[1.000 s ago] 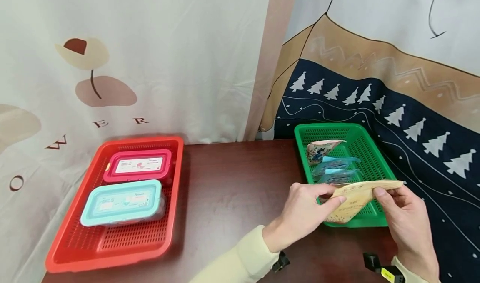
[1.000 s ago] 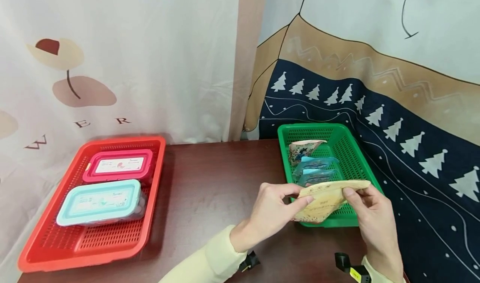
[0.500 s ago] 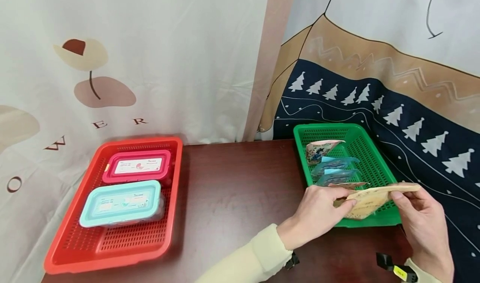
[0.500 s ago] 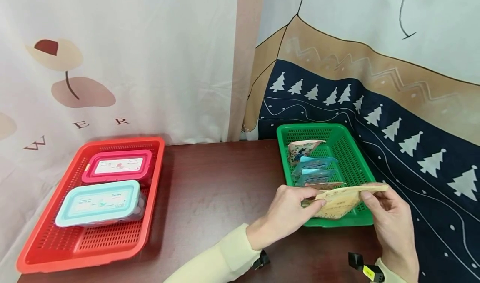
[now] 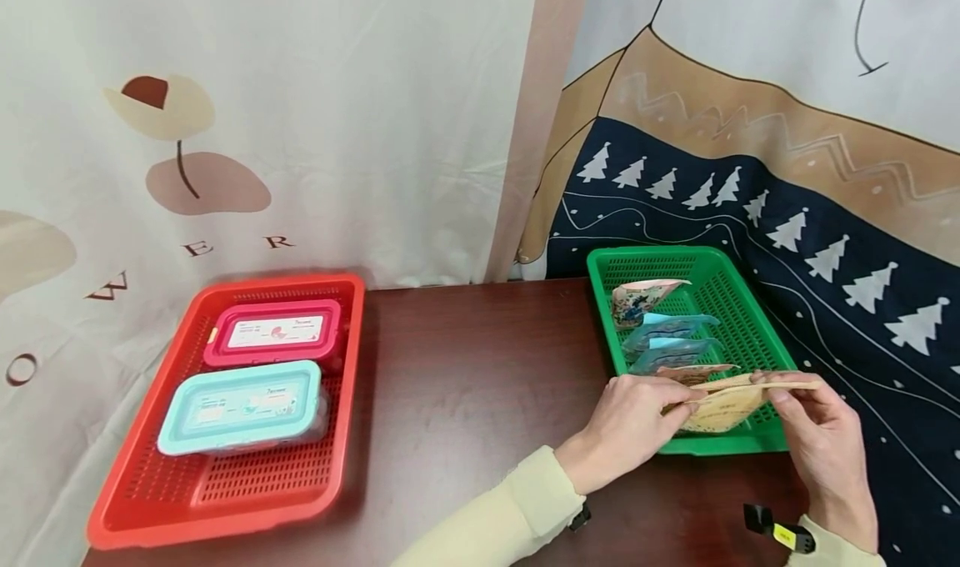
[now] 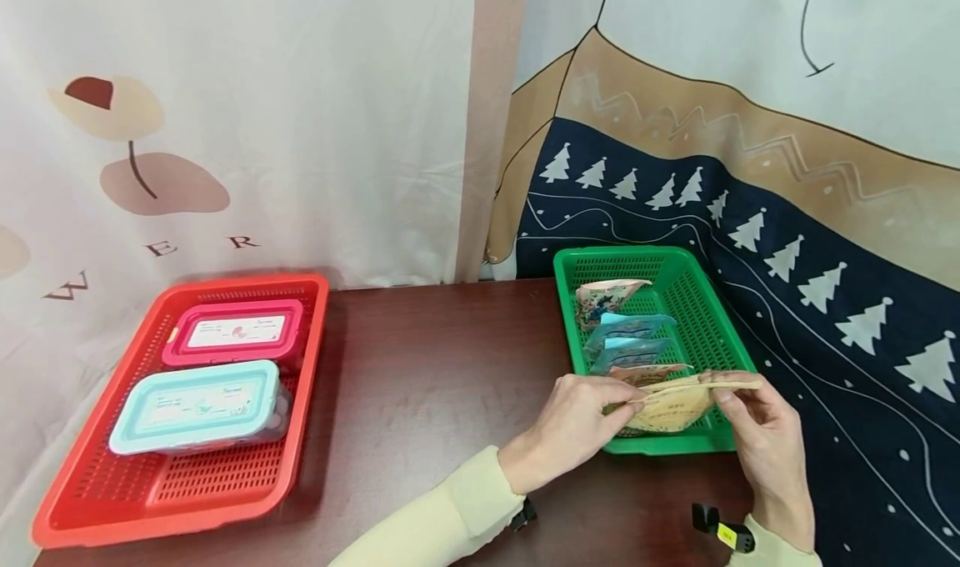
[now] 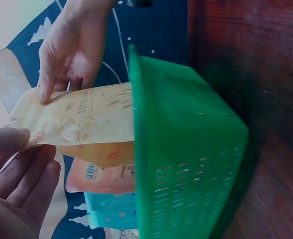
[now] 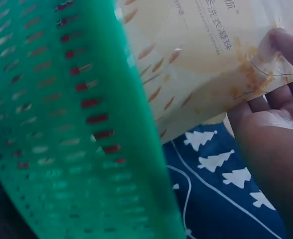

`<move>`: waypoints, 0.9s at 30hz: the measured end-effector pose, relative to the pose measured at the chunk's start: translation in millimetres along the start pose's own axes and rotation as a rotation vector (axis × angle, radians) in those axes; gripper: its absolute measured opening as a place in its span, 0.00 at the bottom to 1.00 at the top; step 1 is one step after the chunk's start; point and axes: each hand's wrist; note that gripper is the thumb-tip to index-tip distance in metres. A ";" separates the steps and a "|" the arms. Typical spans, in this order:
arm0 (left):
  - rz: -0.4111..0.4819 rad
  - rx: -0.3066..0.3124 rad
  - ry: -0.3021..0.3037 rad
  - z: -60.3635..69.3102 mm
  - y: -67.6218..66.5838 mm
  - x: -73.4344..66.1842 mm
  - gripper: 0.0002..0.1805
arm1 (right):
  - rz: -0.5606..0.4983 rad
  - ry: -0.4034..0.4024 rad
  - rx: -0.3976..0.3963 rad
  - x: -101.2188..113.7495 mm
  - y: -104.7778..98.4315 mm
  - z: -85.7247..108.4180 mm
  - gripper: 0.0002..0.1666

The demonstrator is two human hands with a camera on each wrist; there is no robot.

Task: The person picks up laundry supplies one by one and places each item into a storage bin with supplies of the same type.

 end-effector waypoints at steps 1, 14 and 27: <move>-0.012 -0.001 0.008 0.7 1.8 1.3 0.11 | 0.062 0.013 -0.025 0.2 0.0 1.2 0.13; -0.118 -0.007 0.027 9.1 23.5 8.6 0.09 | 0.927 0.195 -0.246 9.2 1.1 12.3 0.12; -0.040 -0.026 -0.105 10.4 35.8 13.4 0.03 | 1.001 0.171 -0.319 -6.4 -7.8 25.3 0.08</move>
Point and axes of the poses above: each hand's wrist, its own z-axis away from the middle knuckle, its own y-axis out of the palm, x = y × z, and after that the axes turned 2 degrees about z, right-handed
